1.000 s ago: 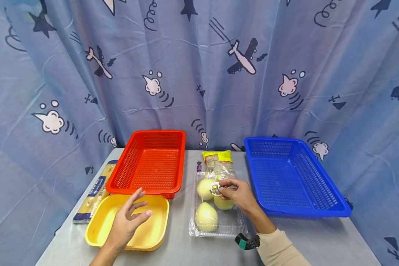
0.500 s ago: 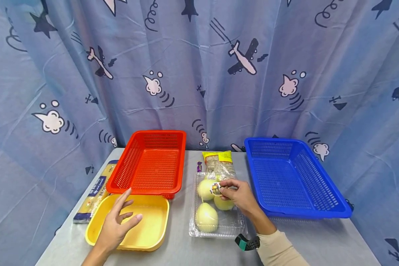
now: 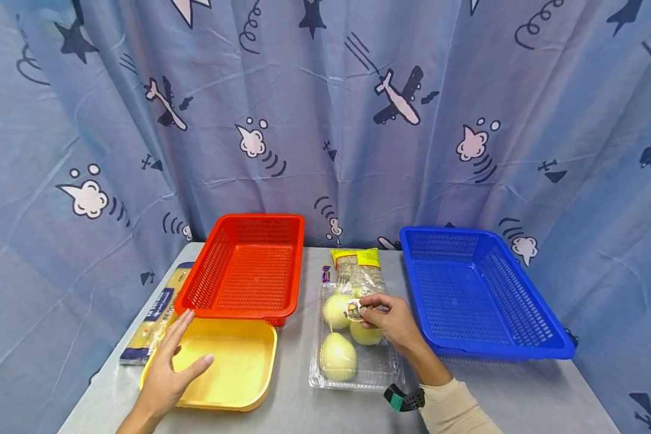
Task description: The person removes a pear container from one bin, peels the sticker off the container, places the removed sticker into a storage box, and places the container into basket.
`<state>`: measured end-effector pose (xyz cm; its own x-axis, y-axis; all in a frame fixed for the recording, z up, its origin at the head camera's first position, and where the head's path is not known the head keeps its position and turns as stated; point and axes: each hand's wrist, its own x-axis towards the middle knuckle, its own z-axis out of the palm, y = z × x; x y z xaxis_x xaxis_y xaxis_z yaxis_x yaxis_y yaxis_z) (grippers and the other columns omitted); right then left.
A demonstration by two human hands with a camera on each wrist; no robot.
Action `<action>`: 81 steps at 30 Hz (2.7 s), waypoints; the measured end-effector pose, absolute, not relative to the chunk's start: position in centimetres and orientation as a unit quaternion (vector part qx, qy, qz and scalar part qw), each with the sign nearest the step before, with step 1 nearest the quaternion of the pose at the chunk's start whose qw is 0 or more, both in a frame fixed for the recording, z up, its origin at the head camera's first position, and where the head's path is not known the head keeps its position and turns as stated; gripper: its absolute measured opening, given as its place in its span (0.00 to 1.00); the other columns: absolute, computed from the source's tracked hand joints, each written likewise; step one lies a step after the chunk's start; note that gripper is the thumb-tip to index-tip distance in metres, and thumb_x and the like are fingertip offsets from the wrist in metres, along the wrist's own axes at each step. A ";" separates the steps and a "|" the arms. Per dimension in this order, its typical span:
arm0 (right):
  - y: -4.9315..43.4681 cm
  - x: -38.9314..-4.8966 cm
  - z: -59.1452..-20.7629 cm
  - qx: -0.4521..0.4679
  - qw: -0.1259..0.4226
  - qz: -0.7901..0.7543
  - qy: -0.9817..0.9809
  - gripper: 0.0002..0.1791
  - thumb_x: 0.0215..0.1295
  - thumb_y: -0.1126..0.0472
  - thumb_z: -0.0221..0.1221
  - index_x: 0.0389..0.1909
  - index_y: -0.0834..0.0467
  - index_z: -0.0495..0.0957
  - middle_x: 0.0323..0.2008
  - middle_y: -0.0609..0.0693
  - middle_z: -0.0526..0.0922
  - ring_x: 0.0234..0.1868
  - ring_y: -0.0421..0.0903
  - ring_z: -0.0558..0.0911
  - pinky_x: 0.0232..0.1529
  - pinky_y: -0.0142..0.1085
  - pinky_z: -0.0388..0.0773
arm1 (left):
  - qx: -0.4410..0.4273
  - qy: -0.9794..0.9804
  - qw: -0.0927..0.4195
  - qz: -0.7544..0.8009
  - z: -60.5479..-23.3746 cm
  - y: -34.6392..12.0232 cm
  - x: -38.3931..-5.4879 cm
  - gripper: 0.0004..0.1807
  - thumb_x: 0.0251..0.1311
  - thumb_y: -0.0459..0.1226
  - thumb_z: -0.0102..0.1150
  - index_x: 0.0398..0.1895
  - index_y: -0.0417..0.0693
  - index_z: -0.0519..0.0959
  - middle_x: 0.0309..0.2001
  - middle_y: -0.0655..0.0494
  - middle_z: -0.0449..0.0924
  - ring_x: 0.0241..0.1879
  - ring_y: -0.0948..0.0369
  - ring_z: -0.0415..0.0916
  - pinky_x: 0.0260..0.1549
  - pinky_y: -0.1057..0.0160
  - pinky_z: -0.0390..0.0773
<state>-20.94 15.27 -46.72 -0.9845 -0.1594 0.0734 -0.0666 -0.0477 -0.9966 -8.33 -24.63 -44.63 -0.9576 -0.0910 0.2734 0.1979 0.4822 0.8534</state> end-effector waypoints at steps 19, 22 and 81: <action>15.2 -20.8 -46.7 -0.085 0.029 -0.725 0.683 0.13 0.57 0.80 0.60 0.44 0.81 0.75 0.32 0.60 0.75 0.28 0.46 0.83 0.32 0.37 0.82 | -0.055 -0.897 0.187 -0.396 -46.7 -28.7 -8.0 0.50 0.48 0.40 0.72 0.75 0.48 0.56 0.75 0.45 0.46 0.68 0.31 0.39 0.59 0.32 0.21; 15.2 -20.8 -46.7 -0.081 0.030 -0.725 0.683 0.14 0.57 0.79 0.60 0.44 0.80 0.75 0.33 0.61 0.75 0.28 0.46 0.83 0.32 0.37 0.82 | -0.044 -0.908 0.170 -0.380 -47.1 -29.1 -8.0 0.51 0.49 0.43 0.72 0.76 0.50 0.55 0.75 0.45 0.44 0.68 0.30 0.39 0.59 0.32 0.21; 14.8 -19.4 -40.4 -0.183 0.067 -0.687 0.700 0.17 0.60 0.78 0.57 0.51 0.79 0.72 0.47 0.69 0.77 0.32 0.47 0.85 0.39 0.39 0.82 | 0.046 -0.960 -0.089 -0.263 -49.9 -33.2 -8.2 0.62 0.50 0.61 0.65 0.74 0.33 0.43 0.74 0.35 0.35 0.61 0.29 0.45 0.51 0.23 0.53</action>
<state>-19.38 14.78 -40.43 -0.9241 -0.3484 0.1572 -0.1635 -0.0115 -0.9865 -8.21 -33.16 -49.94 -0.9799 -0.0419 -0.1949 -0.1353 0.8577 0.4959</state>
